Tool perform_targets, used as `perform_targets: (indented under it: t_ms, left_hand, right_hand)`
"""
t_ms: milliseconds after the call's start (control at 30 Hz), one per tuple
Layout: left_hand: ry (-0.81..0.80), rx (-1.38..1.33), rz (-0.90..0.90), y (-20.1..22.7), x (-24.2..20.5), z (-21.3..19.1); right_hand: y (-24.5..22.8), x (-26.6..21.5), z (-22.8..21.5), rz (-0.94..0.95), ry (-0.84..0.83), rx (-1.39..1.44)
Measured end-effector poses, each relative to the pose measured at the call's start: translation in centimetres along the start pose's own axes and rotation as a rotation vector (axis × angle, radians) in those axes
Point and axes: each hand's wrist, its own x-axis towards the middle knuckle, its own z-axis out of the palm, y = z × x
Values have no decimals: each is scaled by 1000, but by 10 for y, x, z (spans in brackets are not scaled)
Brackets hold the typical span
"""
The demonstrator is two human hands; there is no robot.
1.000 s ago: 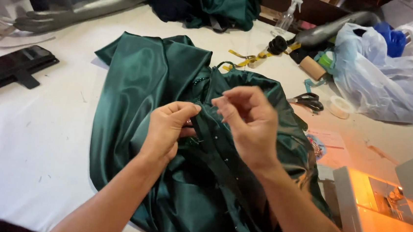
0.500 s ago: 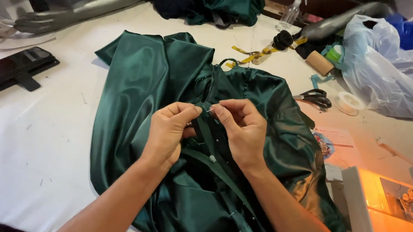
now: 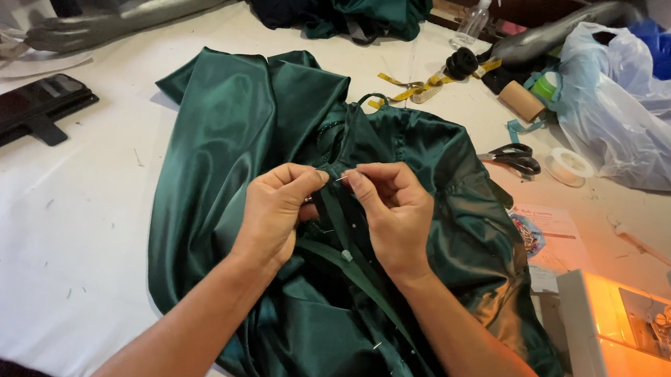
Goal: The person aligns a dark green satin fabric on a white table and secures it with straight pins. They repeatedly pick up pins from a nearby container and insert them into the fabric layers to hold them in place.
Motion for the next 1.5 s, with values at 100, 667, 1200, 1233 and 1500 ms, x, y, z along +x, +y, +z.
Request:
perform_targets:
  t_ms: [100, 667, 1200, 1233, 1500]
  left_hand:
    - [4, -1, -3, 1, -1, 2]
    - [-21, 3, 13, -3, 2, 0]
    - [-37, -36, 12, -5, 3, -1]
    - [-38, -36, 12, -6, 4, -2]
    - [-5, 45, 37, -13, 14, -7]
  right_hand:
    - [3, -1, -1, 2, 5, -33]
    - [15, 9, -1, 437, -24, 196]
    - [28, 10, -5, 523, -23, 403]
    - [20, 11, -5, 523, -22, 402]
    - [-16, -2, -5, -201, -53, -199]
